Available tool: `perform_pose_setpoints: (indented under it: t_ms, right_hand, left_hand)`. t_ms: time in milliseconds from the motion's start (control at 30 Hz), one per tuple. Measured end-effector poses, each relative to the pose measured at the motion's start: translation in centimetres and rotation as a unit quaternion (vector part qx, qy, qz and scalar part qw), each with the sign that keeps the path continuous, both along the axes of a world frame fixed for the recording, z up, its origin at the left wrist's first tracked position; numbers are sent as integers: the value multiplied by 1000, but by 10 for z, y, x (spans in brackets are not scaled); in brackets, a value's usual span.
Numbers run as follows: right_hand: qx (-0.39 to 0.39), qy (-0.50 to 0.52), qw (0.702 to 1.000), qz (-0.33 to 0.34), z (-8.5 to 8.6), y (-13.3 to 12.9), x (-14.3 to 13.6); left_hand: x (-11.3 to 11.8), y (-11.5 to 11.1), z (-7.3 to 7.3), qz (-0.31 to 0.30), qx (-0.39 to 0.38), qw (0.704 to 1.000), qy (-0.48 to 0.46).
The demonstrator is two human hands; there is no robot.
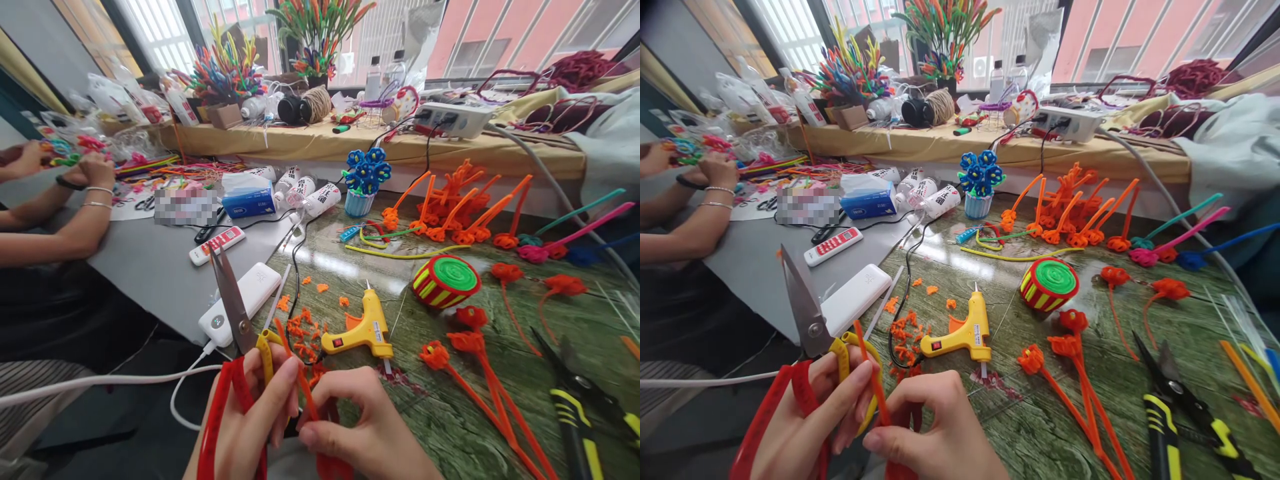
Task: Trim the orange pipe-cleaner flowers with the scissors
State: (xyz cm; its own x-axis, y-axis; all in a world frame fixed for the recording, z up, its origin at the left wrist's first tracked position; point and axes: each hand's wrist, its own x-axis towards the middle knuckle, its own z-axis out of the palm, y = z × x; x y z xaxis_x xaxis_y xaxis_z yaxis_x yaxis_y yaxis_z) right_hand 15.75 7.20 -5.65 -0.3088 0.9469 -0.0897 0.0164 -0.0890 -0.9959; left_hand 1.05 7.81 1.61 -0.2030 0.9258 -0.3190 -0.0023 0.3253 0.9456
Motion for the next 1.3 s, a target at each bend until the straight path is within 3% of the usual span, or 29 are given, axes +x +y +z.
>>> perform_pose_setpoints:
  t_ms: [167,267,433,600,800,967,1200,1300]
  right_hand:
    - [-39,86,985,145,13,6,19]
    - [-74,137,970,186,22,7,21]
    - [-124,196,955,183,20,6,3]
    - [-73,197,964,161,11,10,-6]
    - [-100,217,959,154,15,12,-3]
    - [-127,241,950,150,14,10,-5]
    - [-87,275,937,195,13,14,-4]
    - [-69,243,944,213,16,15,1]
  left_hand:
    - [-8,7,8,-16,-2,999,-49]
    - [-13,11,11,-31,0,996,-79]
    - [-17,14,7,-47,3,994,-102]
    - [-19,8,-5,-69,-7,991,-113]
    - [-20,-6,-15,-108,-23,985,-136]
    - [-18,-8,-11,-118,-4,985,-122]
    - [-22,-5,-3,-117,-13,990,-77]
    - [-25,-4,4,-125,-40,989,-67]
